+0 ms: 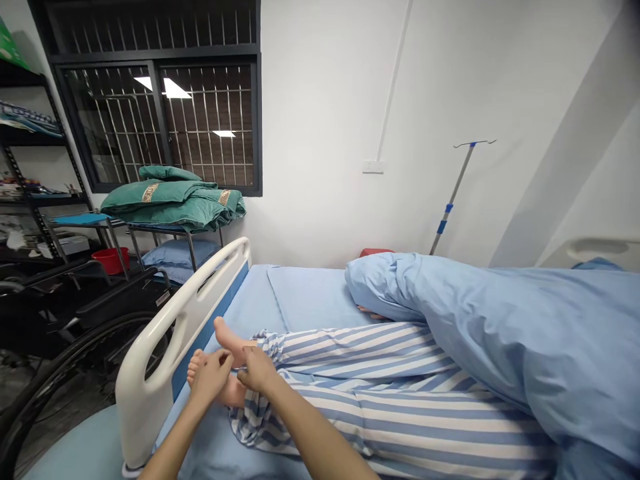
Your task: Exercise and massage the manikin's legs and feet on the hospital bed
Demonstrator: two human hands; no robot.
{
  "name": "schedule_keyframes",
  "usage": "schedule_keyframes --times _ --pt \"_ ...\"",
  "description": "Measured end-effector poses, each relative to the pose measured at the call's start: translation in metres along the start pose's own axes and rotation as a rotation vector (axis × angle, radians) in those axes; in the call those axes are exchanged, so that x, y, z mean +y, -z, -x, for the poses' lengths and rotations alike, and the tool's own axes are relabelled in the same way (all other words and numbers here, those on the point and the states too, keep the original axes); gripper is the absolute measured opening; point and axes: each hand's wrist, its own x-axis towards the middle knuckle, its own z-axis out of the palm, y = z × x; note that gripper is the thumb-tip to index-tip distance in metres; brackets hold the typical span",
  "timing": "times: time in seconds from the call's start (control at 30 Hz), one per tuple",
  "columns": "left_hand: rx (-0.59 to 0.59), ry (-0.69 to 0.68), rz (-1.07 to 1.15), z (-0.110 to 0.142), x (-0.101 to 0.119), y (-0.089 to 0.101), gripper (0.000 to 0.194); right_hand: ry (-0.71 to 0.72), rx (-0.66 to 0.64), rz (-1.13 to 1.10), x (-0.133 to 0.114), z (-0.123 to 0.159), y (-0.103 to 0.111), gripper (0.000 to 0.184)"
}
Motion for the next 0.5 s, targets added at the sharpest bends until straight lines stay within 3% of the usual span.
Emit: schedule_keyframes --times 0.13,0.23,0.37,0.5 --pt "0.136 -0.065 -0.111 -0.034 0.005 0.027 0.034 0.01 -0.014 0.156 -0.001 -0.027 -0.002 0.045" --pt "0.178 -0.099 -0.266 -0.062 0.002 0.033 0.04 0.042 -0.056 0.263 0.0 -0.047 -0.005 0.053" --pt "0.062 -0.119 -0.459 -0.098 -0.005 0.025 0.038 0.04 -0.101 0.303 0.006 -0.068 -0.017 0.062" --pt "-0.066 -0.144 -0.523 -0.124 -0.012 0.007 0.03 -0.054 -0.207 0.318 0.011 -0.089 -0.032 0.062"
